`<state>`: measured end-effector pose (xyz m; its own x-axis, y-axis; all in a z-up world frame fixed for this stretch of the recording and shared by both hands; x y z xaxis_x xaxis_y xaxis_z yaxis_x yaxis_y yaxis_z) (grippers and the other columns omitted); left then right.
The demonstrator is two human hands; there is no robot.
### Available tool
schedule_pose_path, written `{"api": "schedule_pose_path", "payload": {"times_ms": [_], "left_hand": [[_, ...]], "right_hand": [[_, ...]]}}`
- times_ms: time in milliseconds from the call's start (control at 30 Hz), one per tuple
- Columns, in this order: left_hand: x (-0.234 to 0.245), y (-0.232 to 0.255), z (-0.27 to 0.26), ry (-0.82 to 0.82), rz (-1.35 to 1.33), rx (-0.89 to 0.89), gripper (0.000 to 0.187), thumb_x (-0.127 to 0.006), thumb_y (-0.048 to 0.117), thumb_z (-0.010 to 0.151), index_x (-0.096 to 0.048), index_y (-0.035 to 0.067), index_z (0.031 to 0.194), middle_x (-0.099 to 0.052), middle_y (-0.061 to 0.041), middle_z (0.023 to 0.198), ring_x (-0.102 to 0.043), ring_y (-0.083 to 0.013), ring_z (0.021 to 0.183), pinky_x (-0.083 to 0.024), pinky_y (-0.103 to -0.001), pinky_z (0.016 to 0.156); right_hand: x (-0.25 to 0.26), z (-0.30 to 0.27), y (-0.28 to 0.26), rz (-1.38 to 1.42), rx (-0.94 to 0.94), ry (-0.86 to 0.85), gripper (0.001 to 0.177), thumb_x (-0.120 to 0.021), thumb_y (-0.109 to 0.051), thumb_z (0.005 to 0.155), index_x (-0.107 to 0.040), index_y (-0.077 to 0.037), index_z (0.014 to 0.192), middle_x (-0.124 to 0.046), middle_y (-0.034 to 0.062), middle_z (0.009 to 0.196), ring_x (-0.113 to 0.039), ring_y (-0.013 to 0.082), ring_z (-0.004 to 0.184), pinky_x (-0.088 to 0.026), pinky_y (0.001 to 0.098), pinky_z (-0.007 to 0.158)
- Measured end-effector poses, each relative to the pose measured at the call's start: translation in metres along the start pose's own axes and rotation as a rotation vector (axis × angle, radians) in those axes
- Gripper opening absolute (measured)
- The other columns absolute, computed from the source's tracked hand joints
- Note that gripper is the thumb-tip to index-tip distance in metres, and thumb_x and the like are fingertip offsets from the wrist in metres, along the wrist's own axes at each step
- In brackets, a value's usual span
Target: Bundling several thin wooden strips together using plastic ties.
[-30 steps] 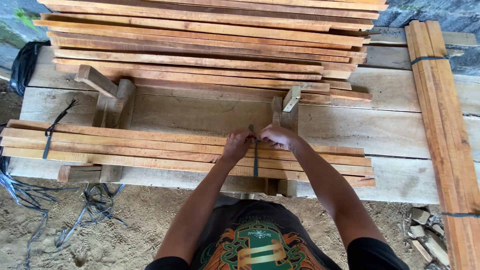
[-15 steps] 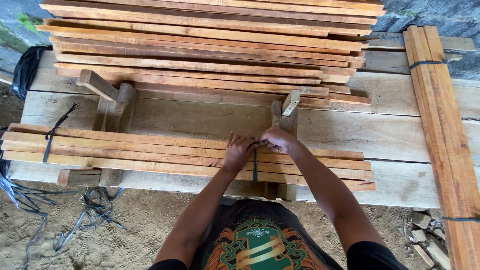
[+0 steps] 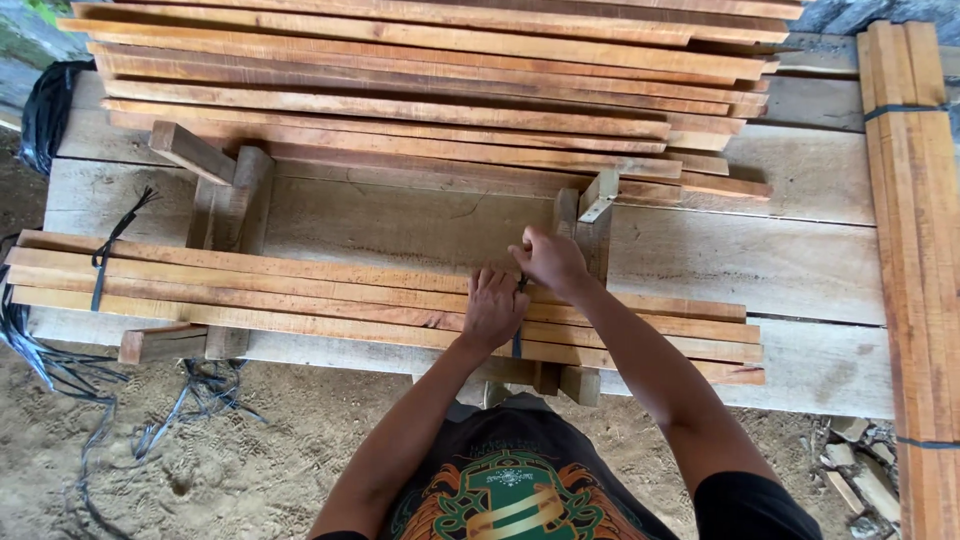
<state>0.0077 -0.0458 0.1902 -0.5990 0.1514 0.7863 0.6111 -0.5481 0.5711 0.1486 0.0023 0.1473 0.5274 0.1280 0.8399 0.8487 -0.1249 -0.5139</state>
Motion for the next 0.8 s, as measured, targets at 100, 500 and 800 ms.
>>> {"api": "schedule_pose_path", "payload": {"times_ms": [100, 500, 800], "left_hand": [[-0.02, -0.011, -0.006, -0.1, 0.032, -0.002, 0.024, -0.042, 0.026, 0.095, -0.055, 0.012, 0.08, -0.05, -0.009, 0.082, -0.055, -0.0299, 0.094, -0.032, -0.053, 0.111], [-0.026, -0.008, -0.014, -0.186, 0.091, -0.158, 0.02, -0.045, 0.029, 0.091, -0.054, 0.013, 0.085, -0.052, -0.009, 0.081, -0.059, -0.0294, 0.091, -0.032, -0.052, 0.105], [0.032, -0.008, -0.026, -0.199, -0.073, -0.354, 0.026, -0.053, 0.028, 0.097, -0.059, 0.011, 0.078, -0.056, -0.008, 0.089, -0.056, -0.0267, 0.096, -0.041, -0.046, 0.101]], "right_hand": [[-0.024, 0.032, 0.023, -0.115, 0.041, 0.023, 0.026, -0.066, -0.037, 0.096, -0.055, -0.015, 0.09, -0.066, 0.0161, 0.076, -0.073, 0.0419, 0.075, -0.058, 0.0536, 0.066], [-0.103, 0.079, 0.064, -0.452, 0.145, -0.065, 0.028, -0.059, -0.038, 0.085, -0.065, -0.02, 0.105, -0.077, 0.0074, 0.091, -0.078, 0.032, 0.093, -0.062, 0.0503, 0.077], [-0.04, 0.051, 0.013, -0.364, -0.101, -0.03, 0.025, -0.061, -0.024, 0.086, -0.064, -0.013, 0.108, -0.072, 0.0153, 0.109, -0.07, 0.0406, 0.109, -0.056, 0.0548, 0.088]]}}
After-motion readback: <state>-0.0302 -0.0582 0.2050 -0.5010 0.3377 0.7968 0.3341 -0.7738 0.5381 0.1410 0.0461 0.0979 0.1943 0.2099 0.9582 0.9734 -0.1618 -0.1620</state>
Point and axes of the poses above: each hand's wrist, its own z-axis towards the middle knuckle, its own x-axis out of the back of the hand, y = z × x, the point moved 8 cm from there along z, towards the middle knuckle
